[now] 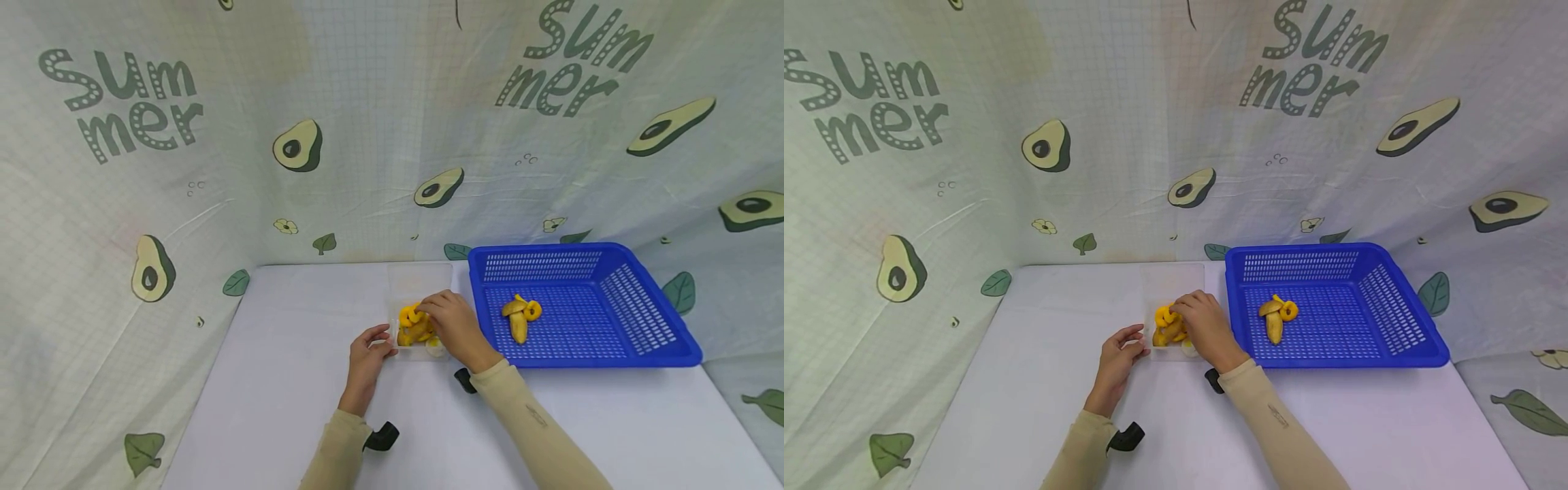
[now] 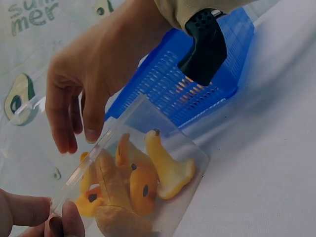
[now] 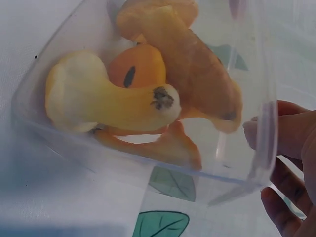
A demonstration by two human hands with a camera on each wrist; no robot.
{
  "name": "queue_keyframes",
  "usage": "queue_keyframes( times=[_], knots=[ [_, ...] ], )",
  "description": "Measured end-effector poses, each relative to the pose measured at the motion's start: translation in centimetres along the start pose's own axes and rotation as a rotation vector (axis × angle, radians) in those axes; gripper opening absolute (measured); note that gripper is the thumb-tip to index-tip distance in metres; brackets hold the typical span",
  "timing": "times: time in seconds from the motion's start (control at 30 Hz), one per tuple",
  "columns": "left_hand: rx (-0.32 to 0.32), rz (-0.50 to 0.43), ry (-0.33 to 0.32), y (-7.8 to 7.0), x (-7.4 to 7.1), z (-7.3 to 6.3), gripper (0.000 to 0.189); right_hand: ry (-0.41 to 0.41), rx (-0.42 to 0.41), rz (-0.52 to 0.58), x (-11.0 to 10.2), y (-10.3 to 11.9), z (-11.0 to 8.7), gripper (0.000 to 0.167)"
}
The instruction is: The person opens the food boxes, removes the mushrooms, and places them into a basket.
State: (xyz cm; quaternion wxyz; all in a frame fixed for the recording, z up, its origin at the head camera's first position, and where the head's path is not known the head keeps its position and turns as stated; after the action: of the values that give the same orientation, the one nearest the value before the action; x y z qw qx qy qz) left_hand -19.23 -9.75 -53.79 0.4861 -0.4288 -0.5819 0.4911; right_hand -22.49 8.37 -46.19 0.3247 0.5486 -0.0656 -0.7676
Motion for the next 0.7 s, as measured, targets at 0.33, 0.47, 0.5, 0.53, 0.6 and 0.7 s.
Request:
queue_keyframes(
  times=[0.33, 0.47, 0.5, 0.53, 0.6, 0.7],
  knots=[
    [0.011, 0.012, 0.003, 0.0, 0.1, 0.0, 0.039, -0.031, -0.036, -0.097, 1.4, -0.2, 0.7, 0.021],
    [0.013, 0.006, 0.002, 0.0, 0.1, 0.0, 0.04, -0.042, -0.034, -0.108, 1.5, 0.1, 0.9, 0.016],
    [0.013, 0.004, 0.001, 0.0, 0.1, 0.0, 0.04, -0.041, -0.028, -0.11, 1.5, 0.1, 0.9, 0.016],
    [0.014, 0.005, 0.002, 0.0, 0.1, 0.0, 0.04, -0.04, -0.023, -0.112, 1.5, 0.2, 1.0, 0.015],
    [0.011, 0.009, 0.001, 0.0, 0.0, -0.1, 0.04, -0.039, -0.014, -0.122, 1.5, 0.2, 1.0, 0.014],
    [0.005, 0.026, 0.001, 0.0, 0.0, -0.1, 0.04, -0.044, -0.002, -0.138, 1.6, 0.2, 0.9, 0.015]
  ],
)
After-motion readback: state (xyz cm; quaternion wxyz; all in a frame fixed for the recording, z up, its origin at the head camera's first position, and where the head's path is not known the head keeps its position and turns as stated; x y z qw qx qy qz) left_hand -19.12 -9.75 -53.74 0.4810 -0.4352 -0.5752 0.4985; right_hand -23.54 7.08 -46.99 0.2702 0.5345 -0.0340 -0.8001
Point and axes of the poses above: each hand's wrist, its own z-axis towards the middle knuckle, its own x-axis out of the palm, y = z × x, the point moved 6 cm from there along z, towards the middle knuckle, and after that the axes turned 12 degrees about x, right-handed, at the moved point
